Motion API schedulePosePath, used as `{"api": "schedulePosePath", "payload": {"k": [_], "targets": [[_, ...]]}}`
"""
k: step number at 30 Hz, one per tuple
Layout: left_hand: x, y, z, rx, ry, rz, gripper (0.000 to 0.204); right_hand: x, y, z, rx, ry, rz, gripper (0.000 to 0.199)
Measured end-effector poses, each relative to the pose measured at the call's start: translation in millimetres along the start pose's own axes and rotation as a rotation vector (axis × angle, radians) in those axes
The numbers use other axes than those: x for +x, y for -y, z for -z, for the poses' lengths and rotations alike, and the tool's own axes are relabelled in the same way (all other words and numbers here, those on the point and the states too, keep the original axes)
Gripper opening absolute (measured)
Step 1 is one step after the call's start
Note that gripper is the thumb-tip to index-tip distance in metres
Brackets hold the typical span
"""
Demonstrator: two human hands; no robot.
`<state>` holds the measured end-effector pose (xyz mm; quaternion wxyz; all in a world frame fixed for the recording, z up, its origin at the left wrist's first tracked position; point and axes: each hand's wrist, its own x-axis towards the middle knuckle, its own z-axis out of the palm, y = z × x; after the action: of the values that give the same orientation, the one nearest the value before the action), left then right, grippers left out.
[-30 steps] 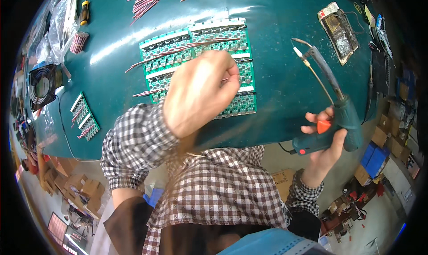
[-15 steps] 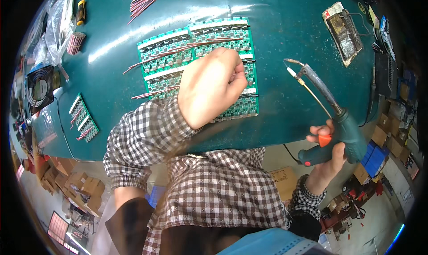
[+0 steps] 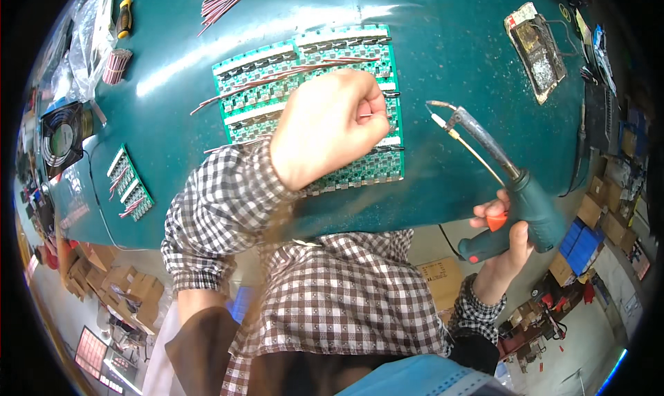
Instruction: The person solders wires to a green circuit board using a soldering iron and solder wire. They repeatedly apply heat and solder to connection points on the board, occasionally adjusting the board's position on the workbench.
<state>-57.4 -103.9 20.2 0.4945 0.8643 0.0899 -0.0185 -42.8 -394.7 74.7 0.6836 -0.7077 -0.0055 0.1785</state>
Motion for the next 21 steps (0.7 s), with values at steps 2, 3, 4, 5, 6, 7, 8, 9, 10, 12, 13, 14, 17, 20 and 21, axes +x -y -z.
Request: {"api": "schedulePosePath", "payload": {"k": [2,3,4,5,6,7,8,9,10,12,13,14,17,20,21], "targets": [[0.7,2.2,-7.2,0.116,-0.082,-0.123,0.007,-2.1,1.6,-2.9,-0.032,0.004,-0.013,0.058],[-0.5,3.2,-9.7,0.152,-0.110,-0.168,0.008,-3.6,1.8,-4.9,-0.043,-0.002,-0.021,0.057],[-0.3,5.3,-11.7,0.151,-0.112,-0.183,0.008,-4.6,1.7,-5.9,-0.053,-0.006,-0.029,0.057],[0.1,7.8,-13.1,0.151,-0.114,-0.198,0.009,-5.2,1.0,-5.7,-0.060,-0.004,-0.037,0.056],[0.1,9.0,-12.8,0.151,-0.119,-0.215,0.009,-5.9,0.6,-6.1,-0.067,0.000,-0.041,0.055],[0.0,9.4,-11.9,0.141,-0.114,-0.192,0.007,-6.5,0.4,-6.7,-0.074,0.004,-0.046,0.054],[-0.1,9.6,-10.9,0.131,-0.109,-0.168,0.006,-7.2,0.5,-8.0,-0.102,0.005,-0.048,0.056],[0.6,9.8,-11.2,0.122,-0.101,-0.144,0.004,-7.8,-0.4,-9.1,-0.130,0.003,-0.052,0.058],[1.4,9.9,-11.6,0.117,-0.103,-0.155,0.004,-8.4,-1.0,-10.4,-0.157,0.002,-0.056,0.060],[2.3,9.6,-11.8,0.106,-0.109,-0.174,0.004,-9.3,-0.1,-13.9,-0.177,-0.010,-0.066,0.061],[2.6,9.2,-11.7,0.113,-0.103,-0.163,0.004,-9.6,0.6,-15.5,-0.187,-0.015,-0.071,0.061],[2.9,8.5,-11.6,0.119,-0.096,-0.153,0.004,-10.1,1.0,-16.9,-0.190,-0.016,-0.074,0.061],[2.5,4.6,-9.2,0.128,-0.087,-0.125,0.005,-10.2,2.2,-20.8,-0.191,-0.011,-0.076,0.061],[2.8,4.7,-8.5,0.135,-0.090,-0.123,0.005,-10.2,3.5,-24.6,-0.184,-0.017,-0.082,0.060],[3.3,5.3,-8.9,0.137,-0.092,-0.126,0.005,-9.7,3.9,-25.9,-0.187,-0.018,-0.091,0.060]]}}
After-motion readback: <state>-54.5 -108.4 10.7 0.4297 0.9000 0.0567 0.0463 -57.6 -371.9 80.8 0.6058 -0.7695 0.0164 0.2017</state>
